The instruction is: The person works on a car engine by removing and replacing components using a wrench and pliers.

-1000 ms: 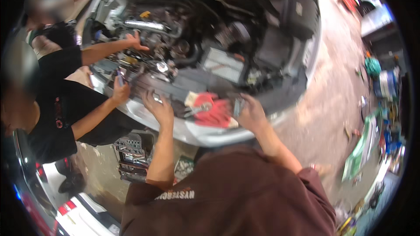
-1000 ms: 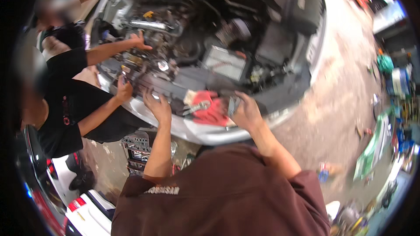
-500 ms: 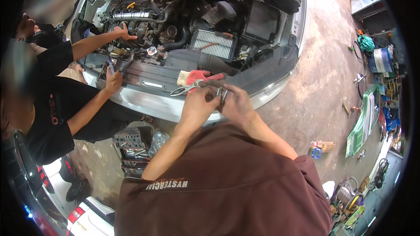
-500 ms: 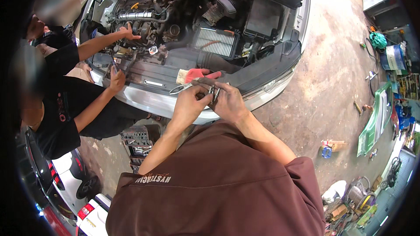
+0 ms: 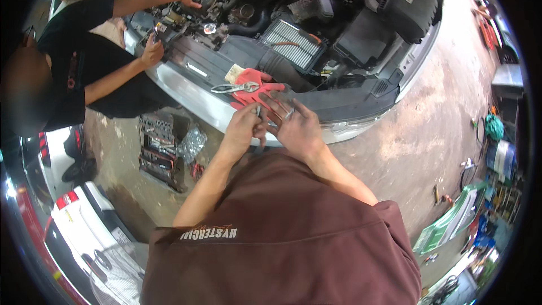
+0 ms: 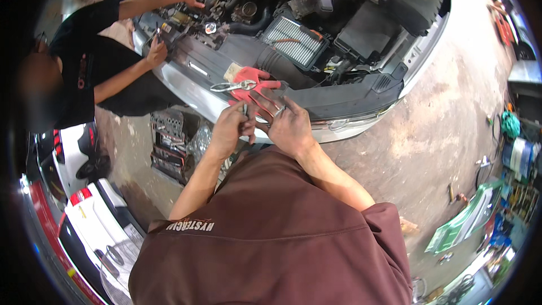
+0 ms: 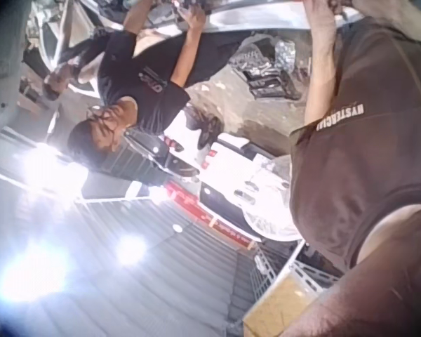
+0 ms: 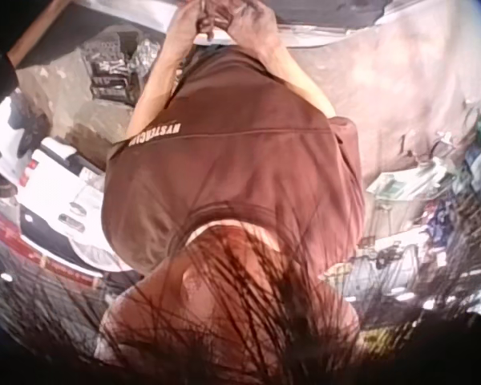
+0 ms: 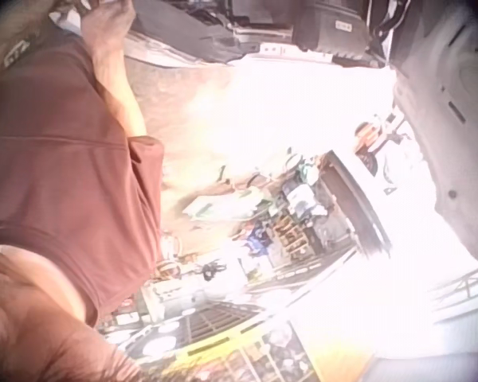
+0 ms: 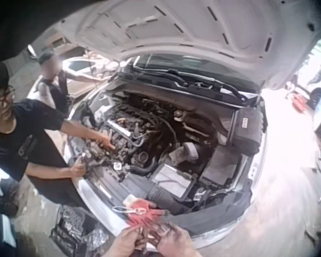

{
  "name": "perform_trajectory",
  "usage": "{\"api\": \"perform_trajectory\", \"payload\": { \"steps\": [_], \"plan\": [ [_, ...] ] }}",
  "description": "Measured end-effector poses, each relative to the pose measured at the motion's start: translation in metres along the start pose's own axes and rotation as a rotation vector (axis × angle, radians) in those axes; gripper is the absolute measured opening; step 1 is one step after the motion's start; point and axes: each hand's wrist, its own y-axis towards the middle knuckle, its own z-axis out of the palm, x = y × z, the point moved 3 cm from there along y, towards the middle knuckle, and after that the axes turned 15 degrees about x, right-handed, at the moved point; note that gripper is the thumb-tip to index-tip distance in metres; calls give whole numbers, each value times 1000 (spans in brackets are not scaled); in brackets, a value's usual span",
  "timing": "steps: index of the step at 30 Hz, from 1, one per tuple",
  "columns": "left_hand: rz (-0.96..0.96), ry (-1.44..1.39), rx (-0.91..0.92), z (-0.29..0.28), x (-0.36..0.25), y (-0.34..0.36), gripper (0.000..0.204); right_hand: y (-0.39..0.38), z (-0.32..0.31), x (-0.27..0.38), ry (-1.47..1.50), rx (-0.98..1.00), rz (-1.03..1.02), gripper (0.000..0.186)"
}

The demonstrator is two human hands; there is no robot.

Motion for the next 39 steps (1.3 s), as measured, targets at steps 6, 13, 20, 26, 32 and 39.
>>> {"api": "perform_trajectory", "payload": {
  "steps": [6,13,20,26,32,39],
  "plan": [
    [24,786,-272,37,27,16,32,-8,-5,8,527,-129,261,47],
    [-216,680,62,22,-5,19,35,-20,-41,48,-5,-47,486,19],
    [-233,263,7,-40,-13,56,31,37,-55,66,-99,-166,490,21],
    [236,1066,-715,-174,-30,161,29,185,-123,80,-284,-424,154,21],
    [295,1380,-543,-221,-14,238,20,351,-249,19,-382,-482,-4,20],
    [256,1436,-550,-225,-4,251,14,419,-333,-43,-684,-748,144,24]
  ]
}}
